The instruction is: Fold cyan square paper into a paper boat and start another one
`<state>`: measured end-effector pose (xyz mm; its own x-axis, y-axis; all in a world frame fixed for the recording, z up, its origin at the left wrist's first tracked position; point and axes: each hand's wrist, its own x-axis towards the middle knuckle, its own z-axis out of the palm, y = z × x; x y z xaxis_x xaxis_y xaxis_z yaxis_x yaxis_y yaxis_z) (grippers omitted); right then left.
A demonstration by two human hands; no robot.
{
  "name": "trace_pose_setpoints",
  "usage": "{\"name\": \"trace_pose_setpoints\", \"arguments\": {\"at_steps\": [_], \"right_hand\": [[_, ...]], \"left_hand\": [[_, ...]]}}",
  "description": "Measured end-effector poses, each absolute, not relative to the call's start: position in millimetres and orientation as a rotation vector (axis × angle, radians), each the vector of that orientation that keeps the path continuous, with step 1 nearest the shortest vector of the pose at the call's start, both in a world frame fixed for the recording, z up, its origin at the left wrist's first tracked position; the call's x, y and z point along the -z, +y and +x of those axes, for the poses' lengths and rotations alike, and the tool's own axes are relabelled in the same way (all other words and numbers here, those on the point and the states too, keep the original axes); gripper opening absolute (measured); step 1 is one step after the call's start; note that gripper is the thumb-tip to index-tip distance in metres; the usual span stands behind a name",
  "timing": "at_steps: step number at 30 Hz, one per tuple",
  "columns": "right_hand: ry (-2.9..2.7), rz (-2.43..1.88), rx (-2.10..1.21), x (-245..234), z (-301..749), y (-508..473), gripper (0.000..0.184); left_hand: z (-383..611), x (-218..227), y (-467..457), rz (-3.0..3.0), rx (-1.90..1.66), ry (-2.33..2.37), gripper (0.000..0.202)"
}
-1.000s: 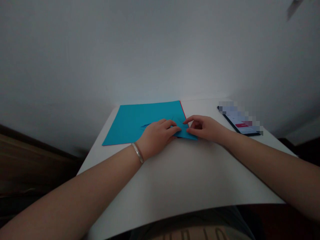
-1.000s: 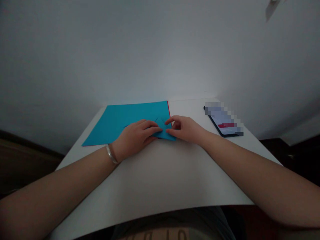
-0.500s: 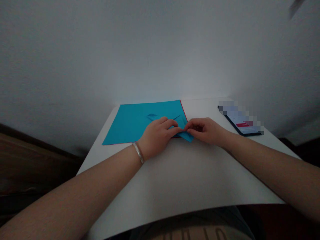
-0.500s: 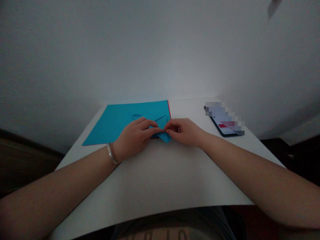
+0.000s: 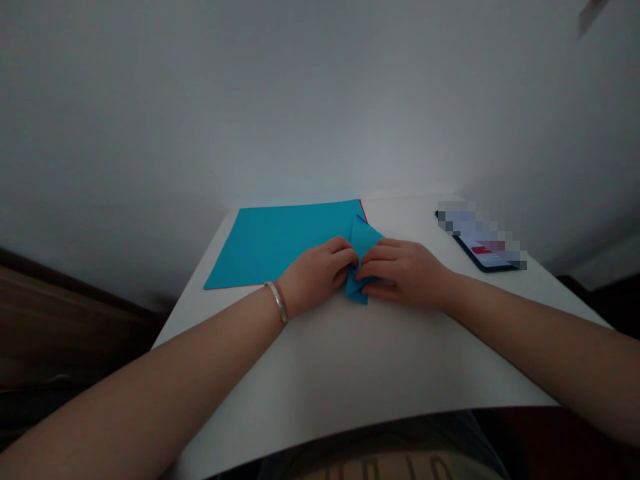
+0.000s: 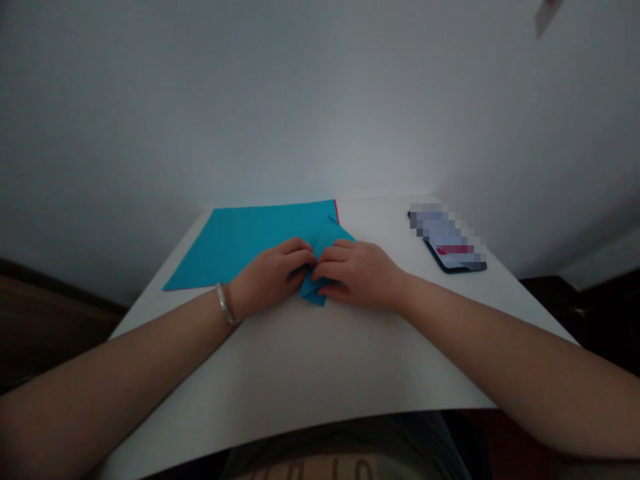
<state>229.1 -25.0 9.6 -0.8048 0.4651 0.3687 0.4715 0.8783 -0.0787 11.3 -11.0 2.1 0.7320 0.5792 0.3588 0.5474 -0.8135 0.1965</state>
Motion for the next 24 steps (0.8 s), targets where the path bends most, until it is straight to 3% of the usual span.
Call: {"name": "trace_pose_setpoints", "arguments": {"at_steps": [9, 24], "right_hand": [[-2.638, -0.742, 0.020, -7.6, 229.4, -24.7, 0.015], [-2.719, -0.829, 0.057, -7.4, 231.0, -22.0, 0.026]], "left_hand": [[10.6, -1.1, -9.5, 2.823, -0.580, 0.768, 0.023], [11.8, -6.2, -13.9, 2.825, -0.448, 0.926, 0.014]]}}
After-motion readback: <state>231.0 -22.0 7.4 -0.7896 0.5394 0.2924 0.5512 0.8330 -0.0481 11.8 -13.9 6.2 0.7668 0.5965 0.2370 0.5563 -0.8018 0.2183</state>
